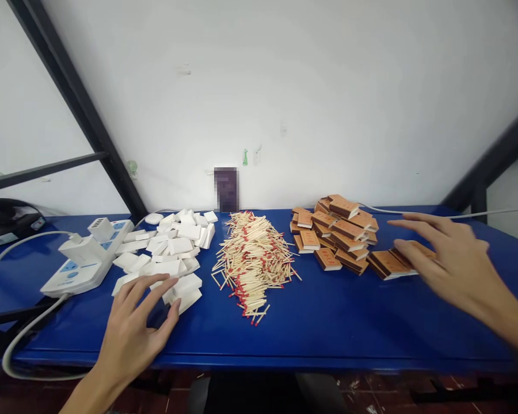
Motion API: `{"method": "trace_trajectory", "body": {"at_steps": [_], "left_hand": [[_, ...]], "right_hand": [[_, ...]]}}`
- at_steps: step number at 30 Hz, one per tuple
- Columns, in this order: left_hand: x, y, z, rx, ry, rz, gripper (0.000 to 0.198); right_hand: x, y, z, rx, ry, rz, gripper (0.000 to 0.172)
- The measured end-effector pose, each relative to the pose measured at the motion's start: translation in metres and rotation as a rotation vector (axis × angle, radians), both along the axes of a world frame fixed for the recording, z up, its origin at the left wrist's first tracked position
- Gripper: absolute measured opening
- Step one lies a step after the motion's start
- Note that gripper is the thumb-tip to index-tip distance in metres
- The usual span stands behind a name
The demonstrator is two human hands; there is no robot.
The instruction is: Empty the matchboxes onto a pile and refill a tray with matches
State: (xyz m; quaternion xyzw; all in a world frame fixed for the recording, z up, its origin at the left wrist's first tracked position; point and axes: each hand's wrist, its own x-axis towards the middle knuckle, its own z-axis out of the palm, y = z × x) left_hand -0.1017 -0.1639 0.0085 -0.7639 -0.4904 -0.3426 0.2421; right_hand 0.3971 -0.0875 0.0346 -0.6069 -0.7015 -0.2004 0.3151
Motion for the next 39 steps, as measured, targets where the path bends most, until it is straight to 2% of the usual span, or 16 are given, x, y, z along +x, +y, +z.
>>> {"method": "trace_trajectory", "body": {"at_steps": [3, 5, 9, 12, 16, 21, 24, 26, 28, 30, 32, 34, 36, 39], "left_hand": [[0.001, -0.002, 0.0, -0.002, -0.023, 0.011, 0.028], [0.005, -0.004, 0.0, 0.004, -0.024, -0.032, 0.027], [0.018, -0.004, 0.001, 0.01, -0.021, -0.161, 0.027], [0.029, -0.002, 0.001, -0.006, -0.027, -0.249, 0.028], [0.038, 0.0, -0.001, -0.019, -0.024, -0.36, 0.028], [0.039, 0.0, 0.0, -0.045, -0.042, -0.4, 0.027], [0.041, 0.001, 0.002, -0.047, -0.059, -0.434, 0.028], [0.05, 0.002, 0.003, -0.044, -0.08, -0.459, 0.033], [0.065, 0.002, 0.003, -0.05, -0.109, -0.477, 0.038], [0.087, 0.002, 0.002, -0.07, -0.129, -0.499, 0.041], [0.109, 0.002, 0.001, -0.101, -0.125, -0.512, 0.043], [0.126, 0.003, 0.0, -0.125, -0.108, -0.51, 0.044], [0.137, 0.006, 0.001, -0.127, -0.093, -0.503, 0.039], [0.143, 0.013, 0.003, -0.141, -0.091, -0.491, 0.025]], "right_hand": [[0.03, -0.005, -0.006, -0.052, 0.119, -0.051, 0.046], [0.04, -0.008, -0.013, -0.082, 0.188, -0.09, 0.047], [0.044, -0.011, -0.028, -0.162, 0.08, -0.203, 0.057], [0.045, -0.009, -0.035, -0.145, 0.009, -0.222, 0.059], [0.05, -0.002, -0.041, -0.041, -0.004, -0.162, 0.051], [0.045, -0.002, -0.042, 0.089, -0.006, -0.155, 0.046], [0.024, -0.011, -0.029, 0.27, 0.045, -0.138, 0.04], [0.0, -0.022, -0.015, 0.331, 0.192, -0.081, 0.035], [-0.031, -0.033, -0.003, 0.178, 0.502, 0.015, 0.032], [-0.064, -0.045, 0.003, -0.195, 0.746, 0.182, 0.036], [-0.096, -0.053, 0.001, -0.576, 0.862, 0.384, 0.035], [-0.121, -0.058, -0.006, -0.825, 0.957, 0.534, 0.031], [-0.137, -0.059, -0.013, -0.888, 1.068, 0.606, 0.032], [-0.147, -0.053, -0.019, -0.868, 1.224, 0.598, 0.037]]}}
